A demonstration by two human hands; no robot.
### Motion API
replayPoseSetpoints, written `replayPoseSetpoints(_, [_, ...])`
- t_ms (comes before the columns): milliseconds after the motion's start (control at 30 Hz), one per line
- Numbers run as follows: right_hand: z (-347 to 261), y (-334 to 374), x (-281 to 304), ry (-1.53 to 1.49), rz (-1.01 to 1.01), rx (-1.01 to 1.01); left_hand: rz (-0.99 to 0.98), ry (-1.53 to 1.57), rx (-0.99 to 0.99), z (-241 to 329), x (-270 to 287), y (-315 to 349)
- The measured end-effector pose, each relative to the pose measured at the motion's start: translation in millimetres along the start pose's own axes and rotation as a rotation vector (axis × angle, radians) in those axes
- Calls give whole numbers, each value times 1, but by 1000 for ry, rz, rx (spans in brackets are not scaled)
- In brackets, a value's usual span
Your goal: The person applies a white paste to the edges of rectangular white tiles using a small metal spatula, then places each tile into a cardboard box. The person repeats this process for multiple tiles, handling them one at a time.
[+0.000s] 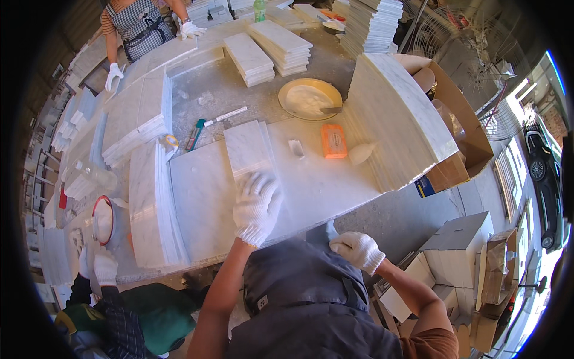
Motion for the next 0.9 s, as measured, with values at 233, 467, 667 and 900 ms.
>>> replayPoseSetpoints(233, [-55, -7, -13, -1090, -22, 23, 125, 763, 371, 42, 15, 22])
replayPoseSetpoints(467, [-154, -17, -50, -979, -257, 293, 366, 1102, 743, 41, 19, 54])
replayPoseSetpoints(667, [-210, 12, -47, -904, -561, 409, 427, 685, 706, 24, 76, 60])
replayPoseSetpoints(900, [-206, 32, -68, -959, -894, 154, 699, 470, 643, -2, 142, 64])
Point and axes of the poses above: each hand's wrist, its own y-axis away from the middle knuckle, its own x-axis out of the back of the hand, z = x × y, the point moved 9 cm from there along -y, towards the middle knuckle, and after that the axes turned 15 degrees about -x, right-handed, at the moved point
